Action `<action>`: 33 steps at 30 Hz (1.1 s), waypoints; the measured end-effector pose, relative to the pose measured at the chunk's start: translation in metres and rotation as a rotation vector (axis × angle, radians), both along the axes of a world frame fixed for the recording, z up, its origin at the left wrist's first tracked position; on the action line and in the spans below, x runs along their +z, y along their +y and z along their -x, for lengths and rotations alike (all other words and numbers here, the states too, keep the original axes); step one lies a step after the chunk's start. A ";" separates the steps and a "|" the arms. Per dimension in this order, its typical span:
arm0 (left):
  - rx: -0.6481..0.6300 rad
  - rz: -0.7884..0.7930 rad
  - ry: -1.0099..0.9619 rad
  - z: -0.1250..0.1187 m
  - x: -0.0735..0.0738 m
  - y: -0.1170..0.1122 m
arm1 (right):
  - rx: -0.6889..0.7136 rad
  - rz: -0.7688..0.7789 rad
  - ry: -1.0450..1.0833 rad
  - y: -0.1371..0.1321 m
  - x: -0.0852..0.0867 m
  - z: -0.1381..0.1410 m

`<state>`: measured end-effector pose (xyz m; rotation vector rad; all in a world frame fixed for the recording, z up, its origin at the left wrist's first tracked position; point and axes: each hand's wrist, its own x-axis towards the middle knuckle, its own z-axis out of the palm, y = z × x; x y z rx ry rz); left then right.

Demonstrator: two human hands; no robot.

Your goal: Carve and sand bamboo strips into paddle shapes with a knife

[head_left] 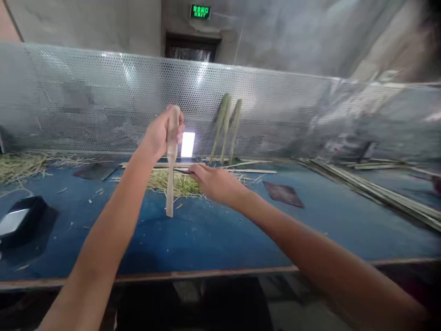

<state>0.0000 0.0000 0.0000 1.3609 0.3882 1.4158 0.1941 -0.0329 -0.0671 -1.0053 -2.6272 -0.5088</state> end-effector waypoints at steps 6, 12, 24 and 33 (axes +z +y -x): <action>-0.095 0.043 -0.029 -0.003 0.002 -0.007 | -0.032 -0.083 -0.052 0.015 0.013 0.013; -0.160 0.126 -0.061 -0.002 0.005 -0.009 | -0.082 -0.231 -0.046 0.013 0.005 0.024; -0.200 0.234 -0.107 0.004 0.007 -0.011 | 0.172 0.581 -0.016 0.001 -0.001 0.028; -0.284 0.223 -0.074 -0.004 0.009 -0.024 | 0.231 0.675 -0.091 -0.018 -0.043 0.024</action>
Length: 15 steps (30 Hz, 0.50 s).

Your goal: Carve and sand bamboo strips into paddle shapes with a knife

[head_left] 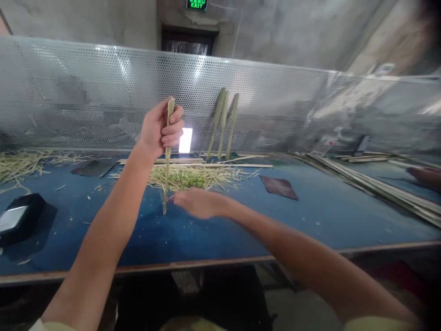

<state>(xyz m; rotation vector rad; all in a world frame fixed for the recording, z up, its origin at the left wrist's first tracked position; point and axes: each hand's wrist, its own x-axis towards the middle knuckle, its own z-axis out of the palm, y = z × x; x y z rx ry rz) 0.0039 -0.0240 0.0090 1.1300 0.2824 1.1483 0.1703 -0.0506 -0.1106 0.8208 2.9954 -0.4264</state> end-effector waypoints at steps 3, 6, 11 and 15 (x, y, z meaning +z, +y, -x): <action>0.007 -0.020 -0.011 0.005 -0.001 0.002 | -0.019 -0.035 -0.033 -0.014 -0.025 -0.002; 0.067 -0.062 -0.014 0.009 -0.002 0.007 | -0.119 -0.116 0.008 -0.017 -0.023 -0.011; 0.148 -0.141 0.007 0.011 -0.004 0.018 | -0.205 -0.318 0.156 -0.006 0.011 -0.021; 0.198 -0.161 0.037 0.009 -0.005 0.022 | -0.330 -0.249 0.422 0.000 0.012 -0.014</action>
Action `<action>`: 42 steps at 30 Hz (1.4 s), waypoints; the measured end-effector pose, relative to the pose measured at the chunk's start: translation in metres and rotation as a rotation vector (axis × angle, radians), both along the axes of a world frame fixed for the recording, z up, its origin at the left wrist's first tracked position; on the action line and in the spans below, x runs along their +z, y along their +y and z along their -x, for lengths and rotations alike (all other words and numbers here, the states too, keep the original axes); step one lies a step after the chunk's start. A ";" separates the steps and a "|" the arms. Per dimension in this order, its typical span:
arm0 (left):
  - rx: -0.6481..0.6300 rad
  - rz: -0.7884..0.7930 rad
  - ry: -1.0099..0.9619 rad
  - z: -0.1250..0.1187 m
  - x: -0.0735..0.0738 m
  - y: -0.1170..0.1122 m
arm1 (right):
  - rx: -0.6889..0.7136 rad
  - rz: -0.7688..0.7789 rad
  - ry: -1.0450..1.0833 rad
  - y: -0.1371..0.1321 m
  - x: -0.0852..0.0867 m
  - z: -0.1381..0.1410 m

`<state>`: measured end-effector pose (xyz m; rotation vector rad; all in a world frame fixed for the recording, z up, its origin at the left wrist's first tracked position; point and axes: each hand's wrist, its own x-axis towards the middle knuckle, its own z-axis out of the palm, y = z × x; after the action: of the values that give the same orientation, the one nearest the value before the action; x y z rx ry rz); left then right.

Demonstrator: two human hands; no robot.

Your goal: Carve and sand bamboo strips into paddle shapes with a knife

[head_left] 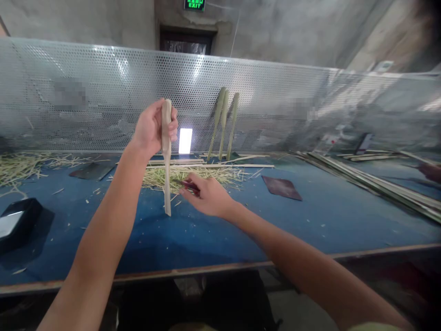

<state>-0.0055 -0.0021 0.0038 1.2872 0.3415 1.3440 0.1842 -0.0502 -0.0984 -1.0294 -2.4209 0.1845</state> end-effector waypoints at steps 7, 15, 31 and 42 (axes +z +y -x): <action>0.032 0.115 -0.077 -0.004 -0.001 0.003 | -0.077 0.251 0.459 0.026 -0.024 0.016; 0.044 0.098 -0.055 -0.003 -0.006 0.014 | -0.016 0.467 0.667 0.047 -0.049 0.035; 0.383 0.257 -0.530 0.007 0.000 0.022 | -0.205 0.302 1.010 0.059 -0.043 0.016; 0.468 0.175 -0.687 0.009 0.010 0.008 | -0.255 0.036 0.928 0.052 -0.001 -0.009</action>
<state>-0.0142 0.0062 0.0143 0.5523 0.2724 2.0072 0.1936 0.0015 -0.0998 -0.9615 -1.4470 0.4913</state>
